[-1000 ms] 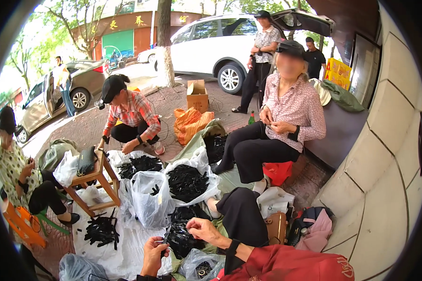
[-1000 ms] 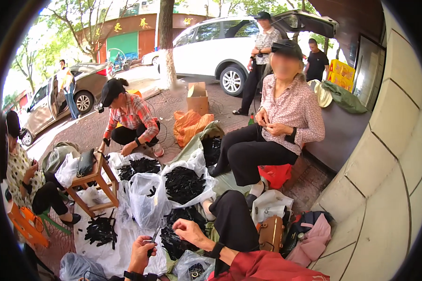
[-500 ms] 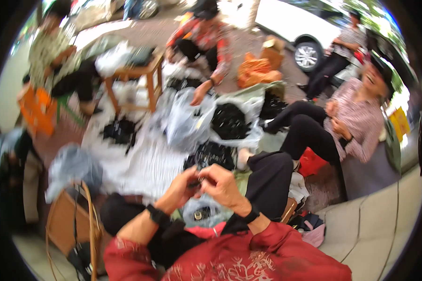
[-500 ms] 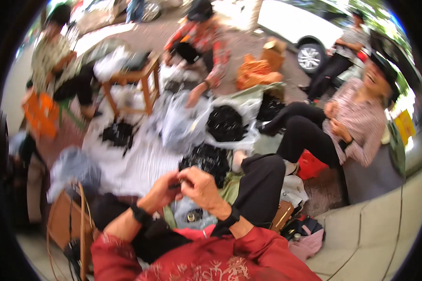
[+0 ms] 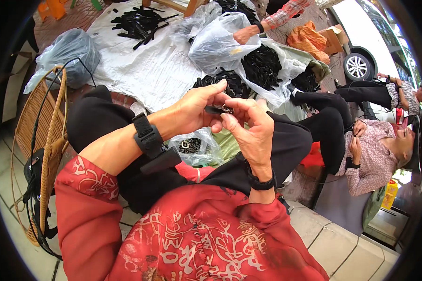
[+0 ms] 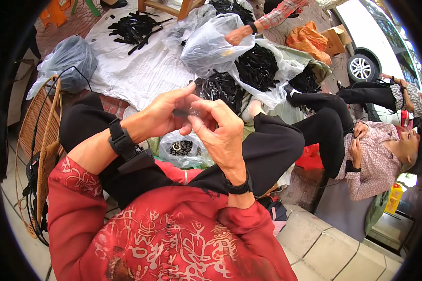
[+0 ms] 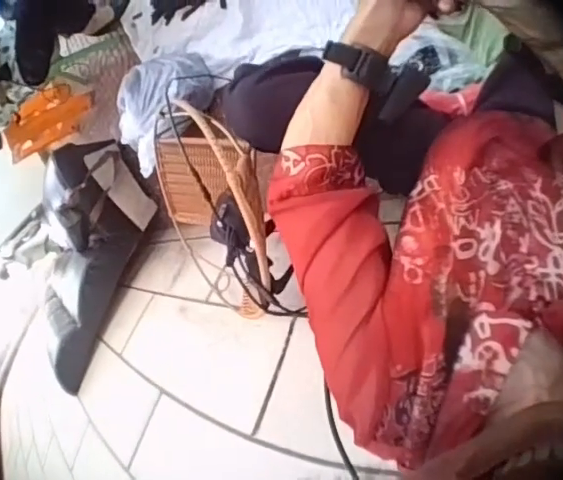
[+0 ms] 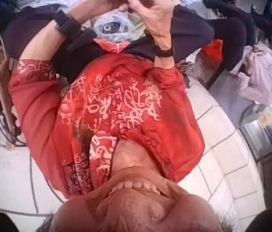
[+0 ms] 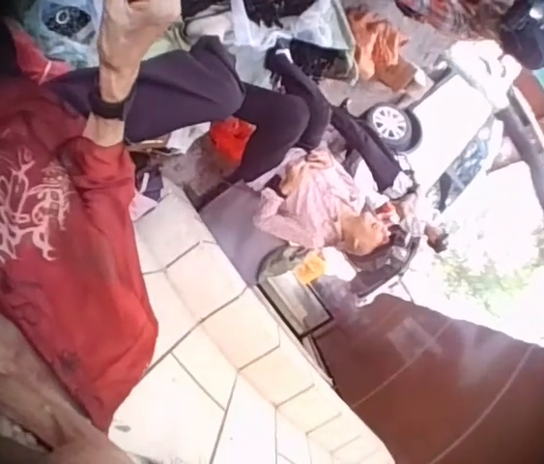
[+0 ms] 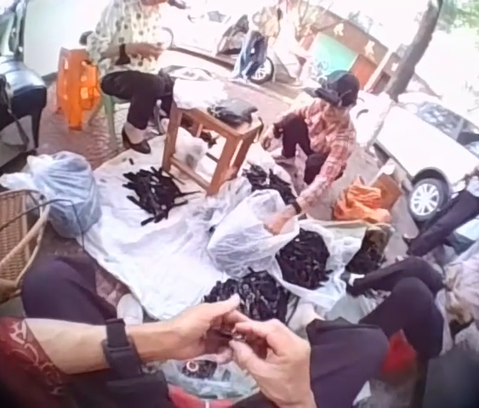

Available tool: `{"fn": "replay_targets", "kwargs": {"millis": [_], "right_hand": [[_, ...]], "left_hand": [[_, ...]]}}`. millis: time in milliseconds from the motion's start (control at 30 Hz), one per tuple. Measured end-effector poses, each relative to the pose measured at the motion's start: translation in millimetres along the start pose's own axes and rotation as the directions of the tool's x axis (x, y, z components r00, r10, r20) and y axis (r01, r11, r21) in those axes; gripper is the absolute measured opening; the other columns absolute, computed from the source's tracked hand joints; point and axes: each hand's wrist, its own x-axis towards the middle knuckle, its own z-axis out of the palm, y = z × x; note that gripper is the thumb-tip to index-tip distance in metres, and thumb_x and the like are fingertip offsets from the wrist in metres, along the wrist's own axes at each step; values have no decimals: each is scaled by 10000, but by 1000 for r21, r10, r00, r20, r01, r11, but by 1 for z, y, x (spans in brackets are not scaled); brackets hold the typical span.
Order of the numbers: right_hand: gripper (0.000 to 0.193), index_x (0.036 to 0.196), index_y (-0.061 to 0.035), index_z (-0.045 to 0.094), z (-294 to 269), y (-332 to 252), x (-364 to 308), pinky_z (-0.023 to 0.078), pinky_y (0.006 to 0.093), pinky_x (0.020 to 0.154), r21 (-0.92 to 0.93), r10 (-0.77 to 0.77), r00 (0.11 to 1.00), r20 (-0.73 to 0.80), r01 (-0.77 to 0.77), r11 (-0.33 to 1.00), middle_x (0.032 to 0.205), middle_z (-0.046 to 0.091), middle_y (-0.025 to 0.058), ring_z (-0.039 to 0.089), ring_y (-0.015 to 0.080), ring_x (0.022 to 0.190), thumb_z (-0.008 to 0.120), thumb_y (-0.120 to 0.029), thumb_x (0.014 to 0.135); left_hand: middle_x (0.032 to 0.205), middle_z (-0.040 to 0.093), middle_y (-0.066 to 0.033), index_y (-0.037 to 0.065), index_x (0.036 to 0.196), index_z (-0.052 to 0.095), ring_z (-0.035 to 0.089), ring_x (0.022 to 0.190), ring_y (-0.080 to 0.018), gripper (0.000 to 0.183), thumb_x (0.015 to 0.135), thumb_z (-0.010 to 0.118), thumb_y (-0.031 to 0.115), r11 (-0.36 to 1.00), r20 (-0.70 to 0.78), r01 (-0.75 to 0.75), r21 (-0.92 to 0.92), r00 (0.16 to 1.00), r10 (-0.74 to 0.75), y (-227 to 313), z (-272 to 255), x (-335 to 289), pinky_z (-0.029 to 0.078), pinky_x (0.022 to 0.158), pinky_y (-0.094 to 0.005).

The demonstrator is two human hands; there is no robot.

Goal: Manually assemble and sort plastic and fabric shoe strap components with several other workers.

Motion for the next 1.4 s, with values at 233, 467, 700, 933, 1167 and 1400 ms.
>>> {"fn": "replay_targets", "kwargs": {"millis": [233,467,700,933,1167,1400], "right_hand": [[197,893,-4,567,-7,12,-6,398,176,488,146,110,994,5,-109,983,722,559,26,549,56,610,588,24,699],[143,905,12,551,-7,11,-7,406,168,508,314,284,959,-19,-264,912,686,554,3,525,47,604,565,-23,767],[94,875,8,535,-14,13,-5,379,152,492,474,361,932,38,-335,814,685,552,17,506,52,571,543,-42,796],[83,817,-4,535,-20,26,-19,365,161,471,576,415,908,49,-365,731,664,548,22,494,54,545,551,-80,789],[88,667,26,538,12,93,-60,407,280,439,-237,391,868,305,-328,914,513,513,122,512,173,438,524,-55,699],[137,709,16,580,33,138,-74,417,330,479,-372,561,728,393,-432,822,554,536,149,533,253,506,591,-120,697]], "left_hand": [[877,580,-139,-62,955,535,548,643,-216,503,861,363,402,996,64,-63,-62,996,67,4,7,3,426,528,-277],[876,577,-142,-57,965,535,553,661,-218,514,858,361,414,997,79,1,-83,997,6,2,2,8,431,551,-285],[869,575,-142,-46,984,535,556,723,-223,549,856,333,448,999,109,44,-24,993,-42,-1,0,10,442,607,-289],[898,573,-143,-23,989,540,562,773,-229,549,857,312,458,998,125,37,-40,992,-32,4,-2,6,452,612,-307],[850,572,-96,-10,1015,504,534,626,-116,243,784,514,67,971,-51,-112,209,991,125,15,-3,9,446,533,-237],[784,581,-88,-3,979,496,529,569,-106,253,737,566,25,939,-127,-98,330,981,147,1,-5,15,438,504,-220]]}}
